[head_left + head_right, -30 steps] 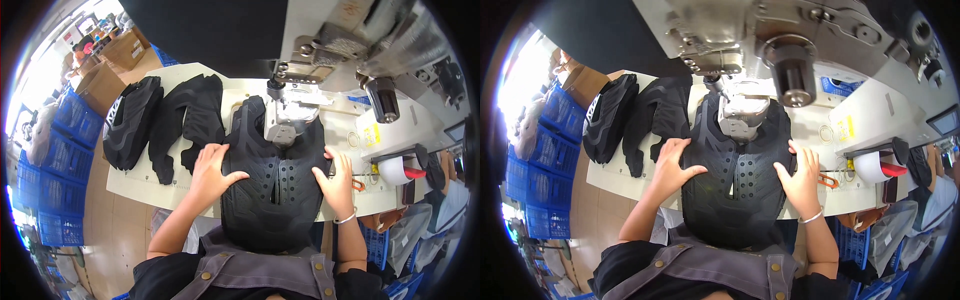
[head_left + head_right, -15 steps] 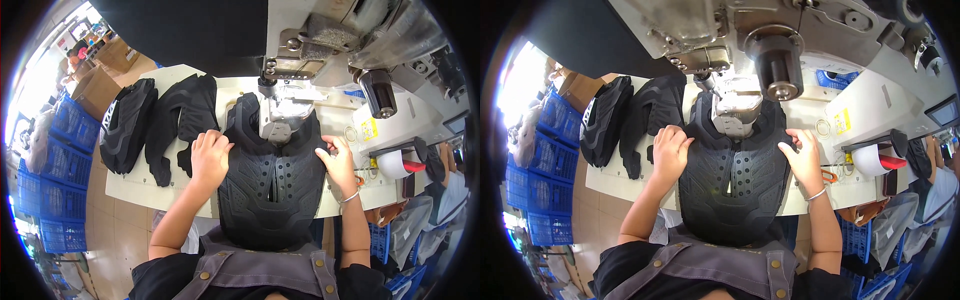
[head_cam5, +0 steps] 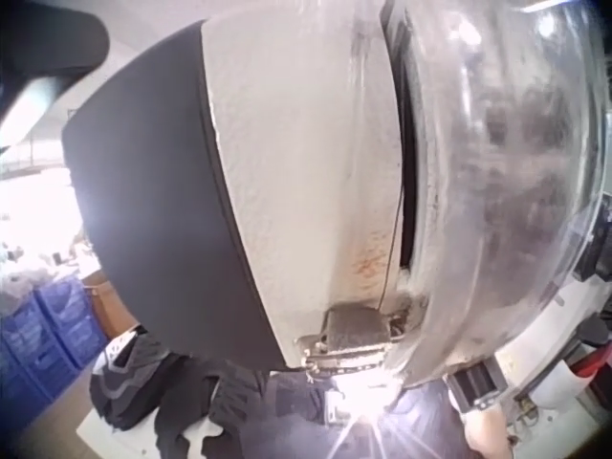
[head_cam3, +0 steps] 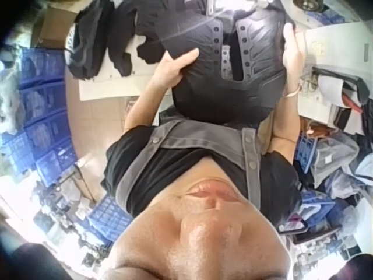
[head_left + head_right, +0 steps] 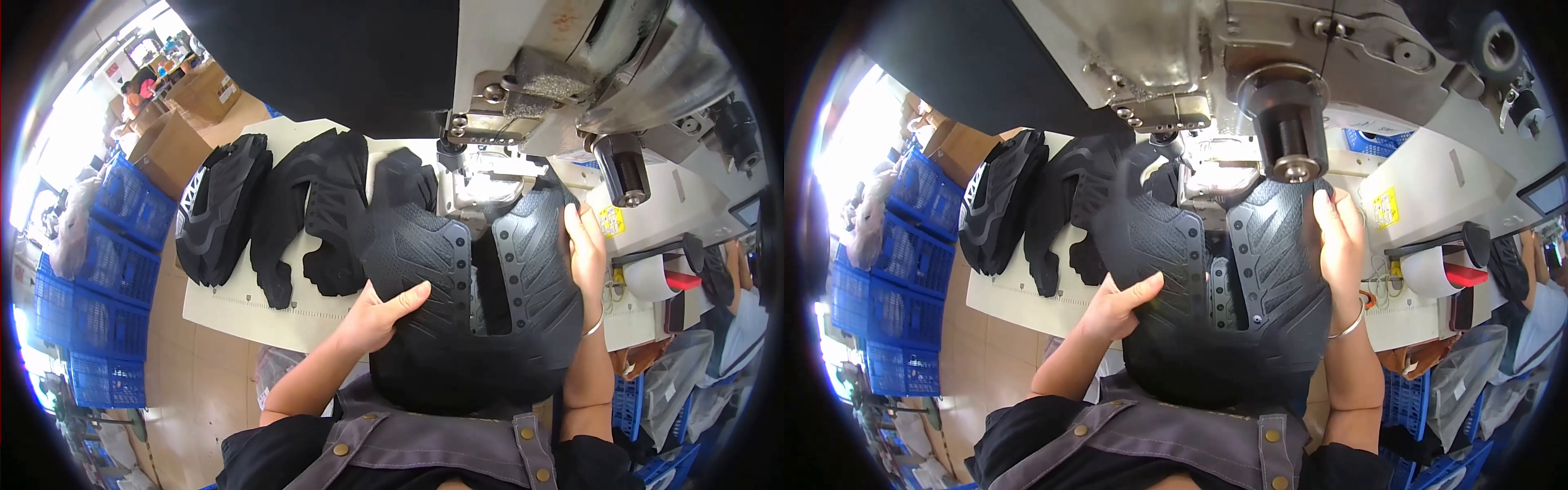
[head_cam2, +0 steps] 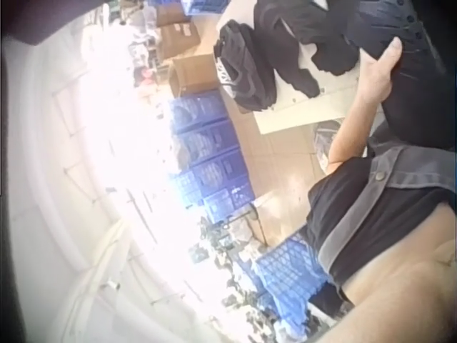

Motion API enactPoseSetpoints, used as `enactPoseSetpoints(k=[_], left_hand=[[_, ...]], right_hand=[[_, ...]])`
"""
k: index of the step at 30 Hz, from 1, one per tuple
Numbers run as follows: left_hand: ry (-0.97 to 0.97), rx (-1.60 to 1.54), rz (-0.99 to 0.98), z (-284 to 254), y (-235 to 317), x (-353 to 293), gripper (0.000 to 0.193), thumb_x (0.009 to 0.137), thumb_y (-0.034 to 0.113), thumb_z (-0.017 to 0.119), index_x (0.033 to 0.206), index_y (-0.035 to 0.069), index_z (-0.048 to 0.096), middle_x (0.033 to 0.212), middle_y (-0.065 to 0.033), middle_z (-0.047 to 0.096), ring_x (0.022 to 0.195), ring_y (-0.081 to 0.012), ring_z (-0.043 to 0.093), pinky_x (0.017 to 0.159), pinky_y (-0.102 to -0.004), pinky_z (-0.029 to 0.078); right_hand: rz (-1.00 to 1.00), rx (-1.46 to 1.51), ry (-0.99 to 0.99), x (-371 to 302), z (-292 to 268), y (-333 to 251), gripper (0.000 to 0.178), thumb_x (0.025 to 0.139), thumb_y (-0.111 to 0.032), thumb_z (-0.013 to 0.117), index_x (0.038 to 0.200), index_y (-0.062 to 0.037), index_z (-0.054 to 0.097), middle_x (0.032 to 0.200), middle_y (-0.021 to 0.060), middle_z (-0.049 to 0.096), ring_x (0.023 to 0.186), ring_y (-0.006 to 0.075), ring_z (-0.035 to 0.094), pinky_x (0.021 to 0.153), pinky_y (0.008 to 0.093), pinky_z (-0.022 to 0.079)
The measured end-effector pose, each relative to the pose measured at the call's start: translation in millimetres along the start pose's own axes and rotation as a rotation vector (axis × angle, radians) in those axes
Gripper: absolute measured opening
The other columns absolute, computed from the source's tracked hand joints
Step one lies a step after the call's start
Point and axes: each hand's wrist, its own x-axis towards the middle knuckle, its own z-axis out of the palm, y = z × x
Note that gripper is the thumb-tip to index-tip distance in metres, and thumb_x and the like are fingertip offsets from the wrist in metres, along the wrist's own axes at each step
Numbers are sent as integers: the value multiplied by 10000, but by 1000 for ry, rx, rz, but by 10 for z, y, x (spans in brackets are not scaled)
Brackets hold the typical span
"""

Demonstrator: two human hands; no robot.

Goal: Aligning and checking stitching on black shoe upper components at a sewing machine station.

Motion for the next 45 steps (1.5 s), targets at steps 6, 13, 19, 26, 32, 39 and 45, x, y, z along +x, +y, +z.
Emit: enactPoseSetpoints(k=[6,13,19,26,32,39,45], left_hand=[[229,-28,144,362,452,68,328,849,48,423,1140,-105,430,991,-233,578,895,-327,599,780,-403,507],[300,-84,50,401,586,294,208,804,26,518,1001,-41,535,878,-105,612,755,-181,622,666,-295,519],[333,-66,66,381,594,323,285,776,18,614,950,-75,408,860,-131,580,750,-164,605,605,-263,510],[256,-62,125,483,692,350,190,797,41,600,909,-58,483,812,-97,596,687,-153,607,584,-259,506],[304,-9,145,455,628,366,193,794,58,614,868,-42,466,792,-89,592,665,-132,596,527,-232,482],[370,90,125,355,519,386,225,799,76,614,861,-23,422,751,-67,574,648,-90,570,508,-210,452],[238,240,268,524,483,238,197,823,70,584,978,-47,550,879,-41,592,788,-91,546,731,-241,451]], right_hand=[[-24,417,-65,171,-24,-20,185,919,-212,451,931,-43,524,849,-17,517,757,43,467,693,171,383],[249,762,38,260,8,-32,336,930,-272,397,1044,-3,564,858,65,638,672,134,622,609,243,509],[185,822,-186,-119,44,-46,347,884,-124,418,1191,38,421,1147,132,518,943,185,560,812,293,476],[73,525,-176,-293,128,-135,406,809,-3,479,1203,36,391,1070,128,550,906,176,575,793,287,483],[27,514,-155,-278,80,-121,422,808,15,482,1220,19,393,1085,109,550,941,168,565,827,283,462],[-46,499,-147,-288,51,-142,381,786,33,539,1153,21,437,1035,100,562,925,167,560,837,291,454],[-83,300,-143,-430,16,-90,419,792,-18,549,1184,31,411,1061,101,544,933,149,547,853,280,437]])
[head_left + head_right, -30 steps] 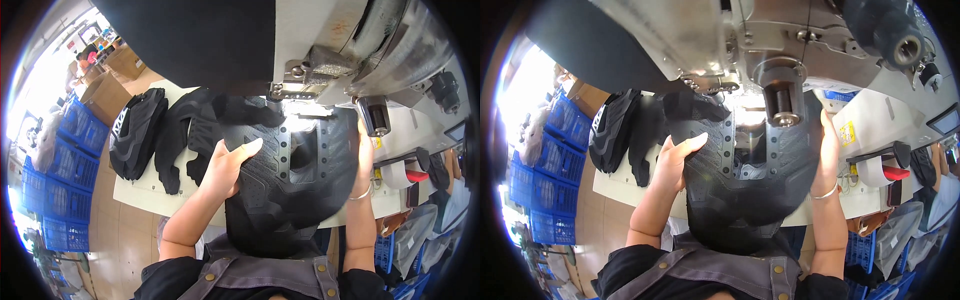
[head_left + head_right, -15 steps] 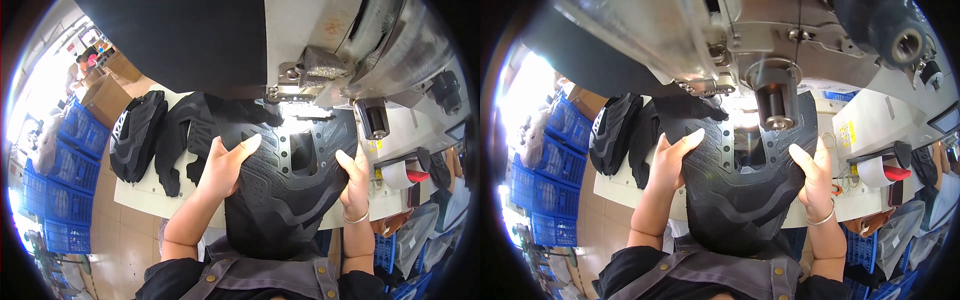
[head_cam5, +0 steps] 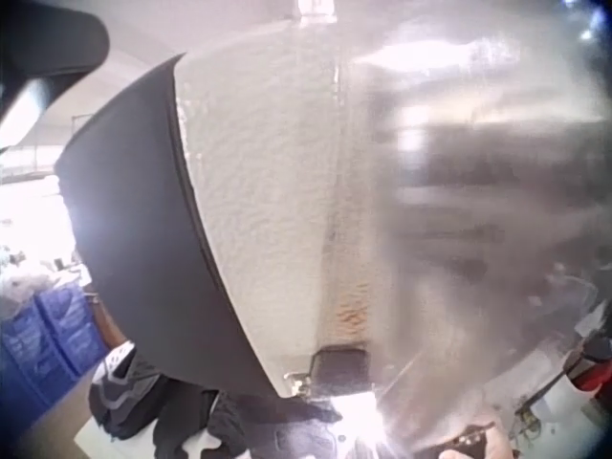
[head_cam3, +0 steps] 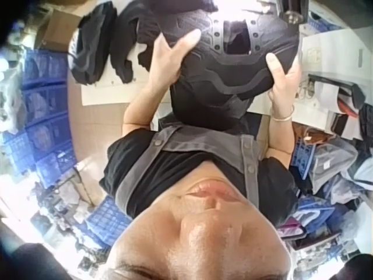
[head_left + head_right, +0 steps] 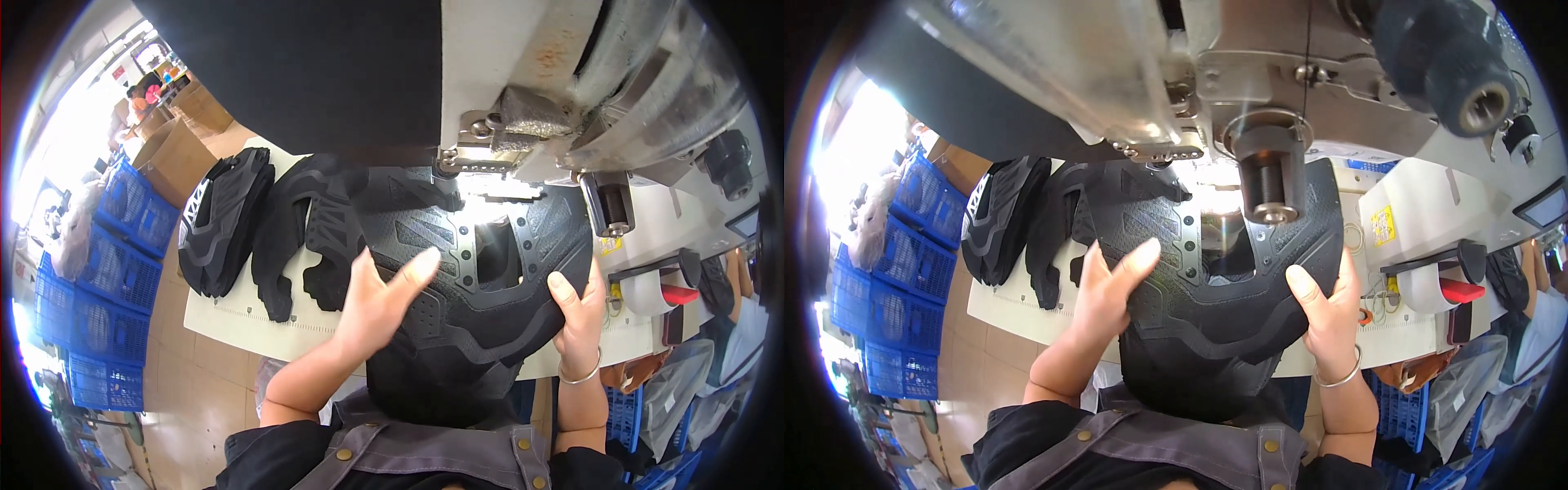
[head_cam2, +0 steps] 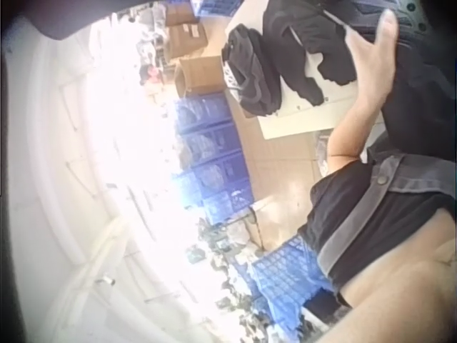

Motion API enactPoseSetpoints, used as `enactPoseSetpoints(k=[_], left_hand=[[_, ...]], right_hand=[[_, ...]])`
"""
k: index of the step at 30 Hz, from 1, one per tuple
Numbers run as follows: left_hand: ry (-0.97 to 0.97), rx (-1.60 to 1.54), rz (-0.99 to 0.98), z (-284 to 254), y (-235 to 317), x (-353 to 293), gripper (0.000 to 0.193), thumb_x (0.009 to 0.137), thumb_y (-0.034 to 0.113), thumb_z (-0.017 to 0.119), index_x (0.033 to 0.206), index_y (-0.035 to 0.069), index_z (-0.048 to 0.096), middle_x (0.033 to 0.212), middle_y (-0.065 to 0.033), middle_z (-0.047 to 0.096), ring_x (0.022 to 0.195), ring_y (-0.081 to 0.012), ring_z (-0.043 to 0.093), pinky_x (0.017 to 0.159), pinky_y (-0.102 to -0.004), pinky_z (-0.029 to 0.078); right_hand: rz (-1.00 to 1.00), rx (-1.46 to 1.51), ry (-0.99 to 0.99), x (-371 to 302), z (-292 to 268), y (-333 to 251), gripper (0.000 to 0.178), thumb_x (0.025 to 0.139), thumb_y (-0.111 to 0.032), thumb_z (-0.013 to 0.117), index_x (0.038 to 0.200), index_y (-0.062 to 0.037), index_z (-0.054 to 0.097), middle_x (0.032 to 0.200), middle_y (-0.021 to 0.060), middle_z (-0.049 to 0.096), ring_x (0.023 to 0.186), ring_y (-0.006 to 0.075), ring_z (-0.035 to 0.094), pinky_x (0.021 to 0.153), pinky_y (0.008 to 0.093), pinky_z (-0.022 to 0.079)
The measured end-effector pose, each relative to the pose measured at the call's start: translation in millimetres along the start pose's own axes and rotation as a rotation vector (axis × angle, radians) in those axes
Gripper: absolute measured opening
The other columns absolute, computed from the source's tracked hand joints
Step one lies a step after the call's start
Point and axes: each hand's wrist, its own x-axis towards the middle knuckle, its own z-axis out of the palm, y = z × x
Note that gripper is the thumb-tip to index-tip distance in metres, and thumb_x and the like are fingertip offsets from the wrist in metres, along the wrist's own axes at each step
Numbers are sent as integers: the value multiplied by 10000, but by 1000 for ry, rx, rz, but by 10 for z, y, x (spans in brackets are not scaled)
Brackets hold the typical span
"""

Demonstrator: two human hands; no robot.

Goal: Aligning and checking stitching on black shoe upper components at a sewing machine station.

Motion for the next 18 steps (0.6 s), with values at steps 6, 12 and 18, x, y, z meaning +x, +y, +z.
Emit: enactPoseSetpoints(k=[6,12,18], left_hand=[[-40,-9,76,19,-88,-114,161,828,33,572,966,-42,540,937,-41,585,846,-75,523,771,-234,428],[-21,-33,94,-7,-118,-23,210,823,14,564,1018,-39,507,959,-53,572,871,-84,516,786,-240,424],[-25,15,122,-10,-91,85,243,817,6,561,1048,-39,500,959,-50,568,869,-89,515,799,-243,421]], right_hand=[[-80,-76,103,-20,76,-64,368,800,-34,581,1144,20,463,1028,68,554,913,128,522,839,258,416],[-51,-32,46,73,59,-39,369,808,-25,558,1158,17,449,1030,70,554,908,127,531,830,254,426],[-67,-40,18,166,88,-12,398,824,-3,509,1208,18,408,1069,83,541,934,138,538,841,261,431]])
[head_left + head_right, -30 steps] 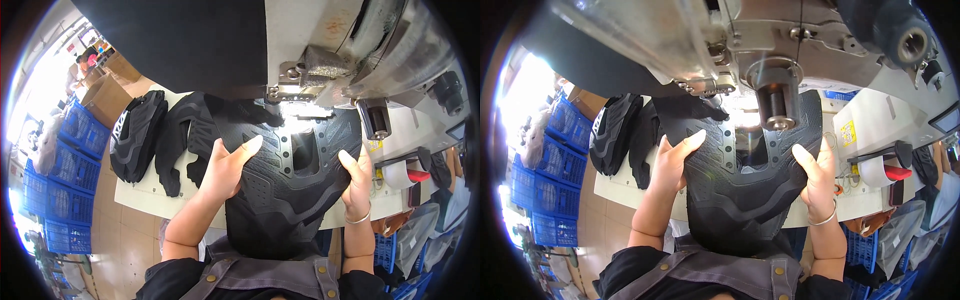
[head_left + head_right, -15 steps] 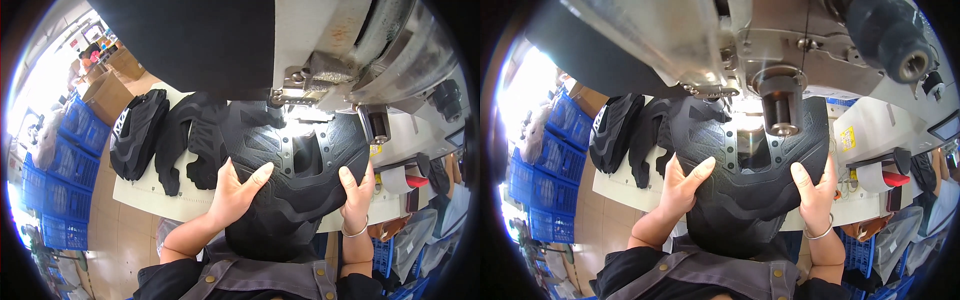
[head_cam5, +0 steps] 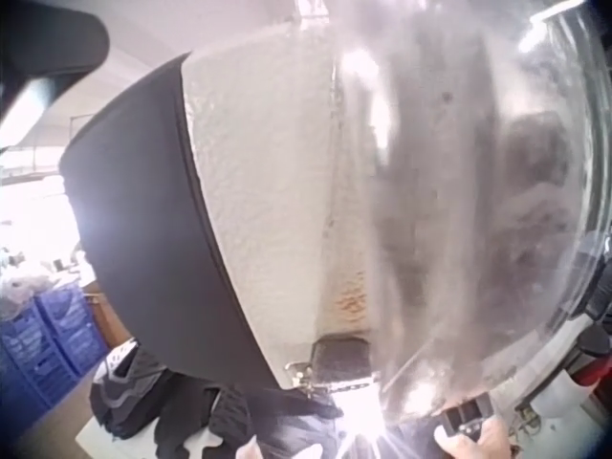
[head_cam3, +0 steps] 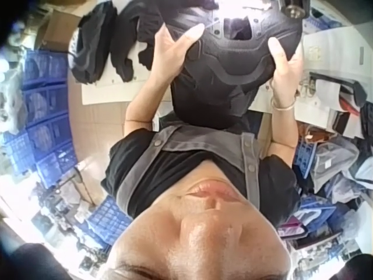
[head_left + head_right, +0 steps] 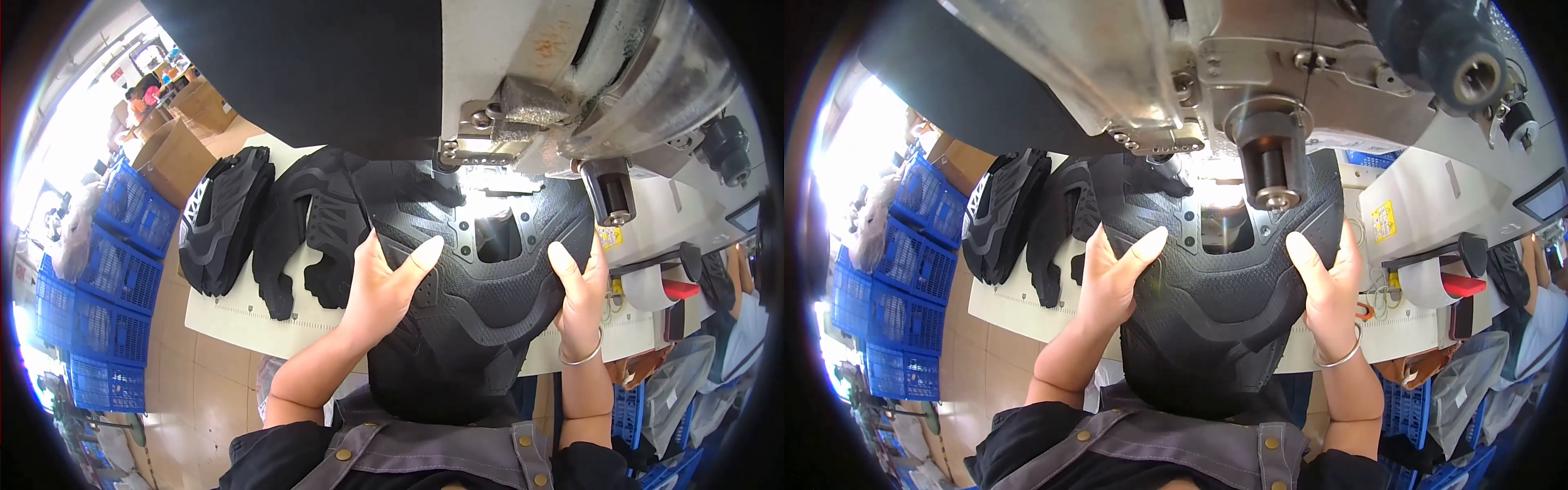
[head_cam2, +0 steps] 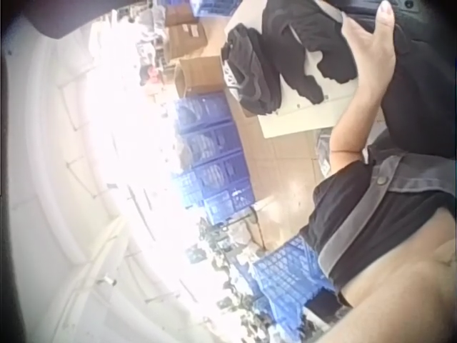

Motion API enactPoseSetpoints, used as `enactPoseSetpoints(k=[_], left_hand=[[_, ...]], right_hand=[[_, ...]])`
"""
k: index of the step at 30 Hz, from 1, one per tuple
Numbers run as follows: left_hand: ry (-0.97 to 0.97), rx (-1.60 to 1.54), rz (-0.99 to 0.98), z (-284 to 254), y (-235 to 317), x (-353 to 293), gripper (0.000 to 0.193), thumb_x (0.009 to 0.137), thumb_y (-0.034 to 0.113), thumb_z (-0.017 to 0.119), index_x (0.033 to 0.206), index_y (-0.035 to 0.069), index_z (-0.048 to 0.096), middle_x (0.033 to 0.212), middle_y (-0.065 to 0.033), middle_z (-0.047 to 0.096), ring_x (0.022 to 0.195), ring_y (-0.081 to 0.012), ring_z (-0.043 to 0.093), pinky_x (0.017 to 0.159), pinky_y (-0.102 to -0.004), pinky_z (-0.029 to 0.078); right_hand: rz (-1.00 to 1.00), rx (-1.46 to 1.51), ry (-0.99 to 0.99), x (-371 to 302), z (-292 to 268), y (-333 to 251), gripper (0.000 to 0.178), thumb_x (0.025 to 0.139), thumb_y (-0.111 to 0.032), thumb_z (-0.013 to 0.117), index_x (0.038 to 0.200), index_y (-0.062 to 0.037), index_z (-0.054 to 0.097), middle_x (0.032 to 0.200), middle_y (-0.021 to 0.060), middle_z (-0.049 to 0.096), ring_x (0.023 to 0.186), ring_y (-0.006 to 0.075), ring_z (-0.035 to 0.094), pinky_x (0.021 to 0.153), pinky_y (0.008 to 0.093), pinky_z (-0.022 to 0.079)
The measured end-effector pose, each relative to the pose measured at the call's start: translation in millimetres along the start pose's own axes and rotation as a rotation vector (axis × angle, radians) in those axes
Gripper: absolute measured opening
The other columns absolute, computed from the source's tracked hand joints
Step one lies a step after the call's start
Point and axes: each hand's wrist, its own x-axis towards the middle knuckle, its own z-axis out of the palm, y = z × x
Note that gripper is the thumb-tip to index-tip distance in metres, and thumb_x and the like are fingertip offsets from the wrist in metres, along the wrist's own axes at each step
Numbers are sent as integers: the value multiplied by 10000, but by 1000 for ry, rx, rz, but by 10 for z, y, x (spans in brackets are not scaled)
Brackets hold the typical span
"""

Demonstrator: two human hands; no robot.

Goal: Aligning and checking stitching on black shoe upper components at a sewing machine station.

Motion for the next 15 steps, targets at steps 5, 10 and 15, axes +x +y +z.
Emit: enactPoseSetpoints(k=[5,10,15], left_hand=[[-26,-1,3,-35,4,143,243,816,1,549,1055,-22,514,961,-31,573,858,-78,515,796,-237,420],[-29,2,47,-9,34,293,229,815,-4,543,1043,-7,521,945,-22,577,845,-74,517,791,-231,417],[-14,63,70,-34,1,428,213,800,-18,542,1012,-16,543,966,-48,593,870,-114,562,793,-257,440]], right_hand=[[-10,-15,71,103,48,13,358,791,-43,573,1129,21,475,1012,71,557,881,120,533,798,236,431],[-2,11,65,257,84,13,352,781,-43,567,1116,23,480,1000,72,556,876,121,536,789,241,436],[-24,-7,51,416,42,40,334,767,-5,525,1098,22,484,982,75,556,862,123,542,772,243,444]])
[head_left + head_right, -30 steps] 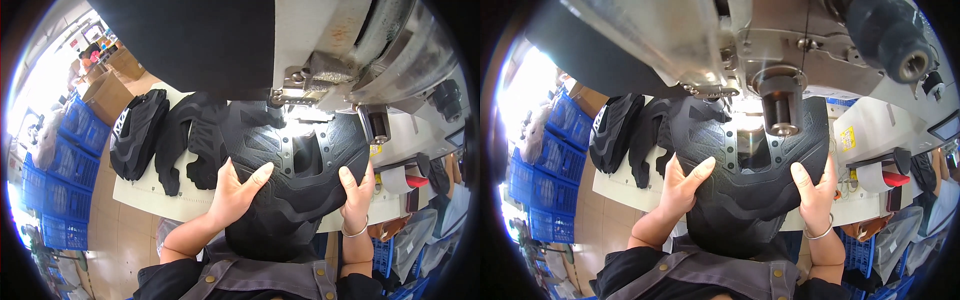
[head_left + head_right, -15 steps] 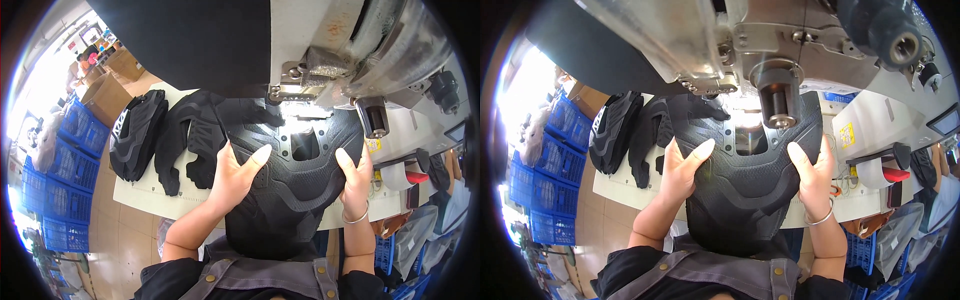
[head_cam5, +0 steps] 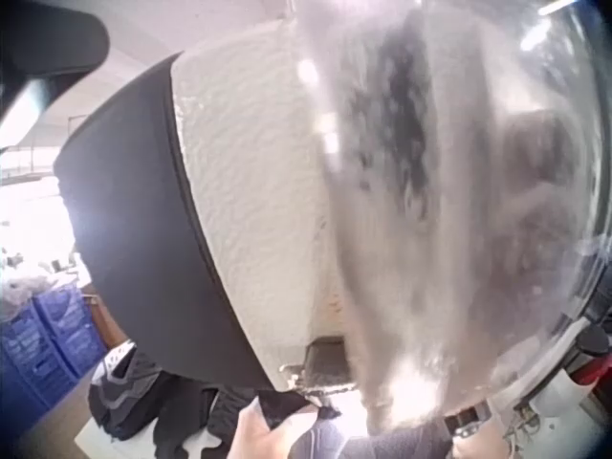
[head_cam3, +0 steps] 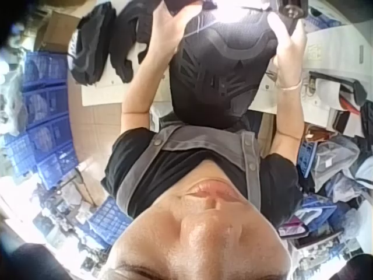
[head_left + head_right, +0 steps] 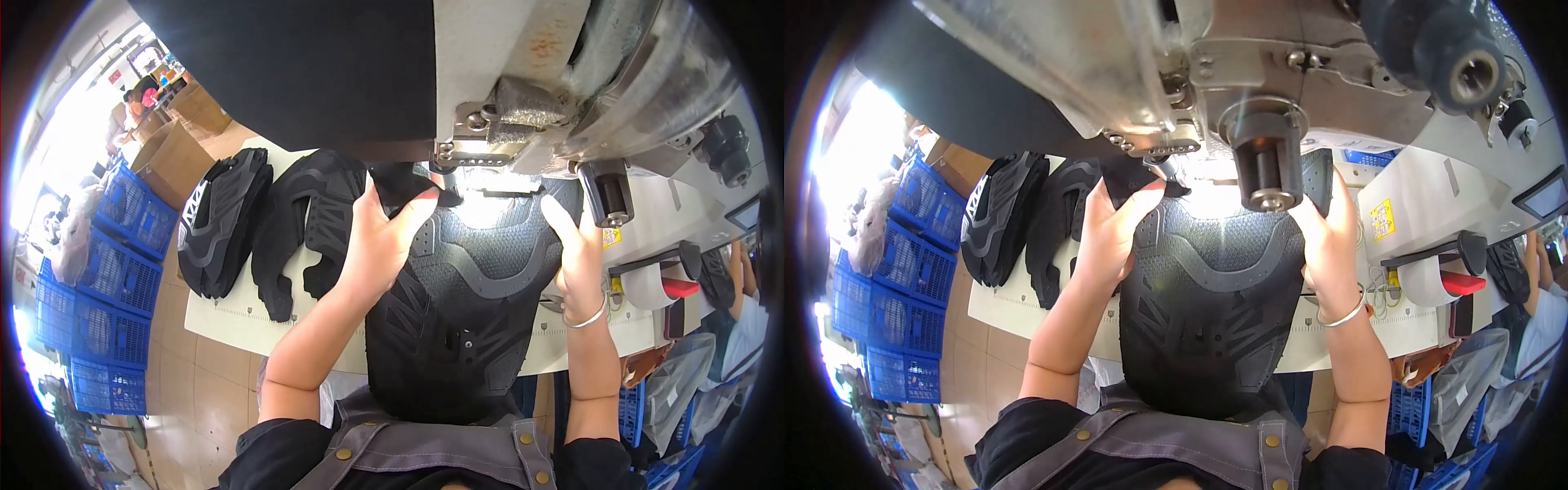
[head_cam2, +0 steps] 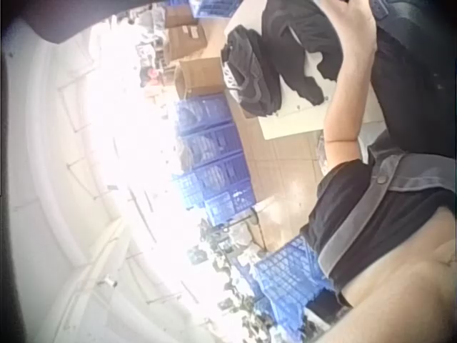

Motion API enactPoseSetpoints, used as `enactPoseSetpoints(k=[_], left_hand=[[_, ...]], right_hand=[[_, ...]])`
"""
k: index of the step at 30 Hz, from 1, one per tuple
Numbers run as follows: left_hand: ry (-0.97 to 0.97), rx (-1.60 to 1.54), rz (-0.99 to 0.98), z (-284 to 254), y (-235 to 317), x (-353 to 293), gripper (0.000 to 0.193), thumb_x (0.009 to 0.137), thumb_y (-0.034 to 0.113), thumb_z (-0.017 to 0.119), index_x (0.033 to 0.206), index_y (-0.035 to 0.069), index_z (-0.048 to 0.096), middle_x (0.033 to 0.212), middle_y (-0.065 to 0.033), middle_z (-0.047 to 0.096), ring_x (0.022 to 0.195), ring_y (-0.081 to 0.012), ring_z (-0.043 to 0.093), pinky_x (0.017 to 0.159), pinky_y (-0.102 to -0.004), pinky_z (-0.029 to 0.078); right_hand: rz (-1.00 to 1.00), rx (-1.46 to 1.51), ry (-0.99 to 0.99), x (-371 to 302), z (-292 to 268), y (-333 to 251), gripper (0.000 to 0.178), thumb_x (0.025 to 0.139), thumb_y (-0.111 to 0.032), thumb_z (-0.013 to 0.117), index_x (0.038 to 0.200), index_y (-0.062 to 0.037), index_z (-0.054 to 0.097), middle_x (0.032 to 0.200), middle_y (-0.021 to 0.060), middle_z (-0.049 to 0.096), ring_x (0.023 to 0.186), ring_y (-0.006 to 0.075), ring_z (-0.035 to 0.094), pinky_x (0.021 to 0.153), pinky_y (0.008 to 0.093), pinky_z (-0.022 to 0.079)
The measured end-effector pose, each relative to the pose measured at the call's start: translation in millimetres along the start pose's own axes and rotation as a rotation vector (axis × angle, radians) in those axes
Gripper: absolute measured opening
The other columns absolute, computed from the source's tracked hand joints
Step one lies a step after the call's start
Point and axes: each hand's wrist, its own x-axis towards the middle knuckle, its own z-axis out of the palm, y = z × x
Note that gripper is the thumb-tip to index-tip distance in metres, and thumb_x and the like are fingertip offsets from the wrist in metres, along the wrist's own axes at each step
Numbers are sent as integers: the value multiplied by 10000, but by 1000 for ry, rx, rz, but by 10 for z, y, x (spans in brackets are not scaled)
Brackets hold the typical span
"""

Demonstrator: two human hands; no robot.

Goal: Aligning and checking stitching on black shoe upper components at a sewing machine station.

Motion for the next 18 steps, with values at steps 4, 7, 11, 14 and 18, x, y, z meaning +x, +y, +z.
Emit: enactPoseSetpoints(k=[4,7,11,14,18], left_hand=[[17,-71,-9,-14,-18,166,174,802,-8,541,975,-19,556,926,-54,605,830,-118,572,755,-258,450],[-45,-85,-58,-90,55,293,159,809,22,550,955,-39,566,879,-74,619,774,-118,588,694,-244,464],[-85,-103,-245,-143,111,303,213,804,22,548,1002,-57,557,911,-68,607,805,-102,563,711,-241,449],[-76,-158,-198,-93,103,195,206,829,50,522,1004,-52,561,922,-64,608,802,-97,564,652,-240,464],[66,-255,-232,-21,147,-118,235,865,143,487,1008,-36,542,877,-64,610,776,-129,585,604,-255,479]], right_hand=[[31,28,21,52,16,0,328,759,21,500,1086,28,487,969,78,562,844,126,549,758,243,449],[59,73,4,-11,43,-31,292,762,22,510,1054,30,497,951,75,567,836,124,551,749,246,453],[43,104,-25,-179,58,8,218,777,9,546,993,21,519,920,62,576,811,116,555,730,246,458],[93,149,-39,-219,50,14,210,785,-7,570,990,16,533,918,61,586,796,115,563,728,245,460],[110,166,-67,-291,58,10,212,786,-7,577,993,22,540,934,70,594,806,117,573,729,246,462]])
